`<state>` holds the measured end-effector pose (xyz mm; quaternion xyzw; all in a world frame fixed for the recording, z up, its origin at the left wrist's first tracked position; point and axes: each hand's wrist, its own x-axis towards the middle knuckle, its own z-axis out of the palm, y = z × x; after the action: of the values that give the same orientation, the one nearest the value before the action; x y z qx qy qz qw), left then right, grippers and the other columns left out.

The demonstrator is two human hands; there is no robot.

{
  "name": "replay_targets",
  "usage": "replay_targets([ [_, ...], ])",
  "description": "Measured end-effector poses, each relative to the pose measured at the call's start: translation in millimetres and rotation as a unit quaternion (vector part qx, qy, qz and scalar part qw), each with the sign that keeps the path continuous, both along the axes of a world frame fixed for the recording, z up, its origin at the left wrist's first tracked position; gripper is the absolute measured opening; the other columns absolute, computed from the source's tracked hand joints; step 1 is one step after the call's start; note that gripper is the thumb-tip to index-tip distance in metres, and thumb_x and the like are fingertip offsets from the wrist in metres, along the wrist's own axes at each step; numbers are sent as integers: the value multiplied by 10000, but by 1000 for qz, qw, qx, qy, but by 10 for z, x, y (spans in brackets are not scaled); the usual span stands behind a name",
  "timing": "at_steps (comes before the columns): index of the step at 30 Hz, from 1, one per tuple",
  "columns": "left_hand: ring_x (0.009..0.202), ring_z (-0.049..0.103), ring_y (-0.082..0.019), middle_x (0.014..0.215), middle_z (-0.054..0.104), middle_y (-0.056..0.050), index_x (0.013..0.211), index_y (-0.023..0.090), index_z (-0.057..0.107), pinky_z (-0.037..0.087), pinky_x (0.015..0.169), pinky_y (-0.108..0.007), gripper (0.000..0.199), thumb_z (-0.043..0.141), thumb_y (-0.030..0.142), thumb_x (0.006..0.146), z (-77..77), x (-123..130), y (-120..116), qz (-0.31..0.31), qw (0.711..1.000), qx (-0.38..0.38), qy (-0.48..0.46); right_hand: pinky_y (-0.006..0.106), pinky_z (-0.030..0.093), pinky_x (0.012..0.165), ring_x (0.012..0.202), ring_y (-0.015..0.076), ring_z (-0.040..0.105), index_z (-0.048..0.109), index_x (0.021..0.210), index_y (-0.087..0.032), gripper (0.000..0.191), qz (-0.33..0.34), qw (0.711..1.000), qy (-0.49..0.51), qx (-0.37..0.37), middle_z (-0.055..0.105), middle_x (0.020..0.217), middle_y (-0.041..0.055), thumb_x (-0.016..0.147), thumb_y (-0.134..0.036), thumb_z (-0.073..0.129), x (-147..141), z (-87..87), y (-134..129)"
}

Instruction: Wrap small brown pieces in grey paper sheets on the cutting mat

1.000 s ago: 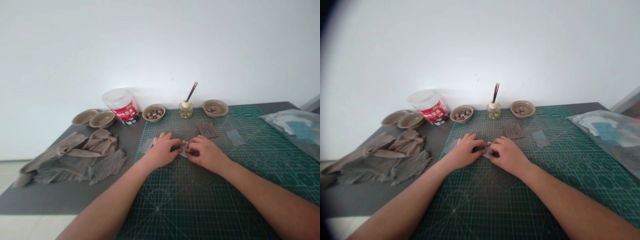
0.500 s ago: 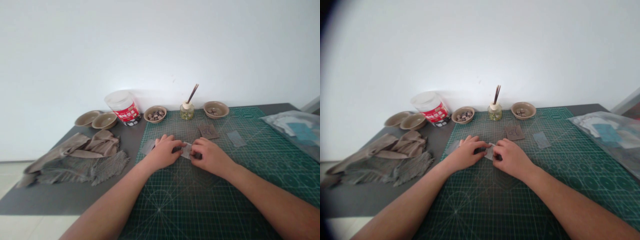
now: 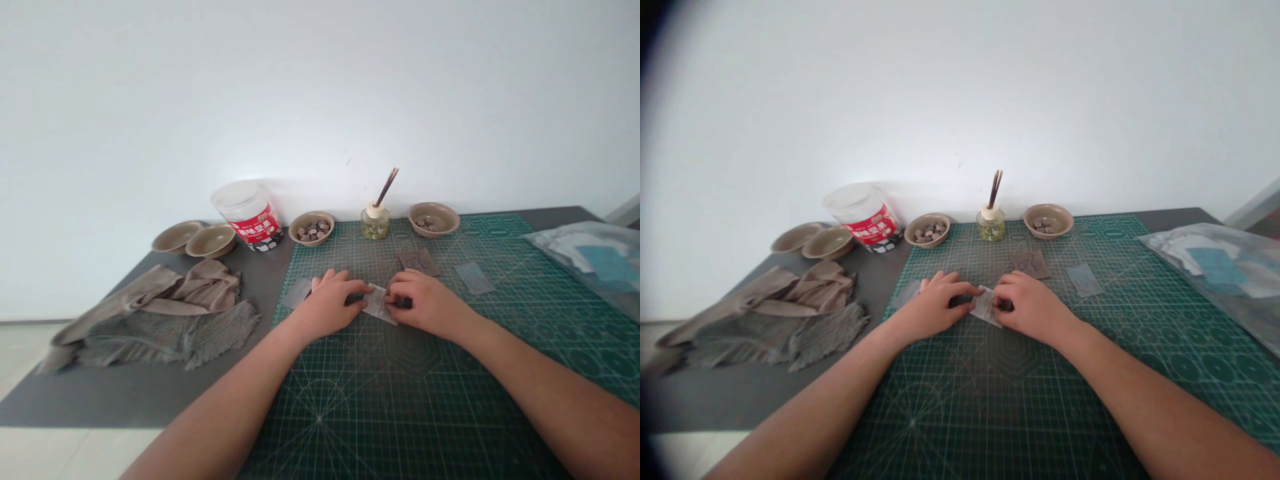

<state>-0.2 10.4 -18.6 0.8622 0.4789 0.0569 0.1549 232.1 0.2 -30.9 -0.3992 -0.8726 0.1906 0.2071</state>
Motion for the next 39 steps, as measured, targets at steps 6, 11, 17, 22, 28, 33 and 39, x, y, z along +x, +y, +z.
replay_targets([
  [6,1072,501,-310,1025,608,-48,1232,385,662,406,889,-499,305,539,407,954,-11,1,1,4,1000,1,2,327,418,782,831,186,545,649,768,-205,97,27,999,-23,-7,623,812,4,807,-139,708,26,28,5],
  [11,1068,506,-306,1037,612,-52,1242,375,656,410,890,-493,315,527,410,957,4,-8,0,3,1000,-4,7,319,422,775,854,185,558,654,784,-192,81,19,1000,-11,-8,616,848,22,857,-158,668,-16,22,-9],
  [17,1083,506,-308,1060,617,-61,1262,366,654,410,901,-495,333,525,404,958,23,-2,-11,5,1000,-3,7,323,417,777,834,184,550,658,775,-203,95,50,999,-9,-12,619,835,13,818,-122,683,-55,31,-53],
  [22,1086,506,-302,1053,611,-63,1255,364,660,406,922,-489,327,528,400,958,37,10,-21,11,1000,-10,7,307,417,753,826,177,551,634,739,-204,136,70,997,-13,-33,609,831,4,748,-95,713,33,61,-46],
  [28,1100,498,-307,1059,605,-66,1257,369,661,403,937,-500,331,518,410,962,18,7,-13,10,1000,-9,8,291,415,732,795,160,559,646,767,-198,101,53,998,-5,-38,587,853,9,774,-103,679,13,38,-47],
  [33,1097,498,-310,1059,603,-65,1263,379,656,404,931,-515,333,519,421,962,-1,2,-2,5,1000,-6,9,290,425,742,812,161,574,630,735,-200,120,71,996,-7,-58,612,880,6,745,-102,699,57,77,-50],
  [39,1108,496,-311,1081,603,-63,1274,380,648,402,941,-525,339,531,420,958,4,-2,-7,9,1000,-10,8,298,430,741,808,166,577,628,733,-203,144,69,996,-16,-54,611,872,2,720,-84,710,84,95,-21],
])
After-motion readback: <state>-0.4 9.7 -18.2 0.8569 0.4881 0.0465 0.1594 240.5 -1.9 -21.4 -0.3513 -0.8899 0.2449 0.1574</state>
